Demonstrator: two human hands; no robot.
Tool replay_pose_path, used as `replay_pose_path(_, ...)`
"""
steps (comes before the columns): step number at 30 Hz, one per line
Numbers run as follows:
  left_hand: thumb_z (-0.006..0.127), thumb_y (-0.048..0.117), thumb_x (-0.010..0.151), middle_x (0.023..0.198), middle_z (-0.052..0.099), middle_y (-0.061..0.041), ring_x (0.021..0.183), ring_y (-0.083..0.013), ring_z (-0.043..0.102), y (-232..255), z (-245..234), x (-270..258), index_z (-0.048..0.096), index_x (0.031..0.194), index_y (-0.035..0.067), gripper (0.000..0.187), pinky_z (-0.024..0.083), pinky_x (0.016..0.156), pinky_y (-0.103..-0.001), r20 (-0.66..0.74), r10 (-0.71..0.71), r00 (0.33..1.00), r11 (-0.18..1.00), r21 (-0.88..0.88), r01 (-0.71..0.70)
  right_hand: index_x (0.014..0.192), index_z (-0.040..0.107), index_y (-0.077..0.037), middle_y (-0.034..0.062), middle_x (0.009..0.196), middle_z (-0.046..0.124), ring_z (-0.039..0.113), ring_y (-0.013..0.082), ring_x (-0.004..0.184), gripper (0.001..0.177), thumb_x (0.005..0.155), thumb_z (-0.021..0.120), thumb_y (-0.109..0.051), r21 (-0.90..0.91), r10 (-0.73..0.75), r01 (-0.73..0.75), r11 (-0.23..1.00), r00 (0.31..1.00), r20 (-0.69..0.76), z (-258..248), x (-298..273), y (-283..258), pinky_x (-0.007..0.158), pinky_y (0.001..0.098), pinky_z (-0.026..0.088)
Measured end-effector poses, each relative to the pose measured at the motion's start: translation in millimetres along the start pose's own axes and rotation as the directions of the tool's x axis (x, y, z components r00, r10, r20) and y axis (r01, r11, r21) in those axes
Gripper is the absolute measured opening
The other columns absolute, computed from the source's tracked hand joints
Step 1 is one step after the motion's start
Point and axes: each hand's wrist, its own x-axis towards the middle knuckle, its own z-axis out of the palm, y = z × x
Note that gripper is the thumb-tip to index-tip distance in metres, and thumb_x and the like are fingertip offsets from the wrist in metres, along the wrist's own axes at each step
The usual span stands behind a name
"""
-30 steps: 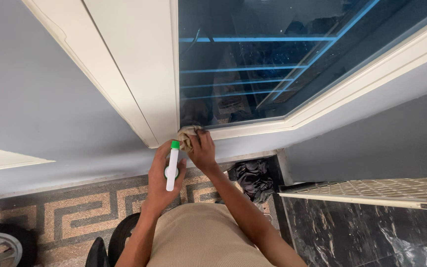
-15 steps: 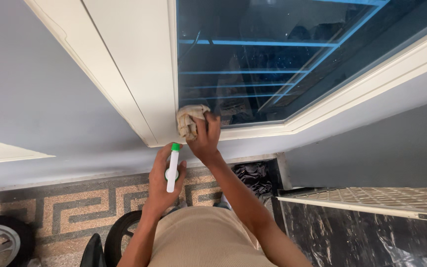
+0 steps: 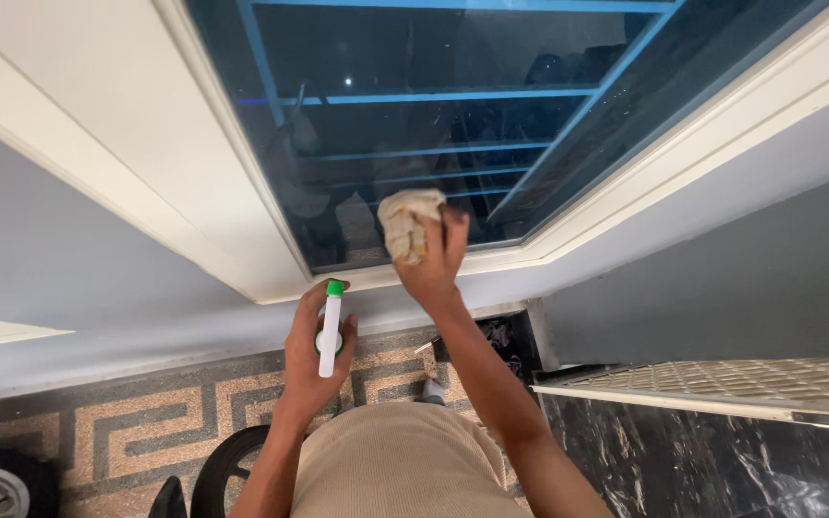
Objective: The person wipes a glass window pane with a cloth while holding a spray bottle in the other hand, moving the cloth across the glass surface.
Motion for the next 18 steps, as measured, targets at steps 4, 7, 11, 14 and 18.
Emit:
replay_pose_path(4,0.065,-0.005,0.092,0.133,0.065,-0.011,0.071,-0.0118,0.063,2.6,20.2,4.9,0.048,0.140,0.006,0.053,0.052,0.060,-0.028,0.012,0.011,1.000,1.000,-0.006,-0.011,0.139,0.050,0.000,0.0115,0.134,0.038,0.046,0.0256,0.121,0.056,0.091,0.078,0.000,0.108,0.124,-0.111,0.988,0.985,-0.120,-27.1,39.1,20.2,0.102,0.0365,0.045)
replay_pose_path(7,0.066,-0.005,0.093,0.125,0.068,-0.009,0.075,-0.0130,0.064,4.5,32.8,5.4,0.051,0.140,0.006,0.051,0.052,0.061,-0.028,0.029,-0.032,0.999,0.999,-0.033,0.033,0.129,0.050,0.002,0.0149,0.128,0.035,0.042,0.0293,0.118,0.061,0.075,0.077,-0.006,0.042,0.045,-0.042,0.998,0.996,-0.077,-20.2,17.6,34.6,0.098,0.0422,0.039)
replay_pose_path(11,0.066,-0.004,0.092,0.128,0.064,-0.011,0.076,-0.0125,0.068,8.3,47.2,8.6,0.049,0.139,0.005,0.051,0.053,0.060,-0.028,0.023,-0.014,1.000,1.000,-0.015,0.014,0.120,0.052,-0.002,0.0196,0.127,0.042,0.048,0.0350,0.116,0.057,0.076,0.086,-0.012,-0.067,-0.054,0.054,0.996,0.999,-0.003,-6.6,-50.9,58.5,0.091,0.0445,0.045)
replay_pose_path(14,0.067,-0.003,0.092,0.128,0.063,-0.011,0.079,-0.0137,0.070,11.2,54.7,7.3,0.051,0.138,0.005,0.050,0.054,0.062,-0.028,0.015,-0.011,1.000,1.000,0.000,0.011,0.120,0.056,-0.002,0.0200,0.120,0.048,0.051,0.0340,0.109,0.056,0.073,0.086,-0.008,-0.075,-0.014,0.026,0.997,0.987,0.158,-11.7,-97.5,69.3,0.086,0.0432,0.048)
replay_pose_path(18,0.067,-0.003,0.092,0.131,0.063,-0.012,0.078,-0.0142,0.068,12.8,65.7,8.4,0.051,0.138,0.006,0.050,0.054,0.064,-0.029,0.018,0.006,1.000,1.000,0.026,-0.006,0.120,0.058,-0.006,0.0164,0.118,0.050,0.052,0.0325,0.106,0.056,0.072,0.085,-0.007,-0.070,-0.005,0.019,0.997,0.980,0.198,-25.4,-104.0,79.8,0.084,0.0419,0.049)
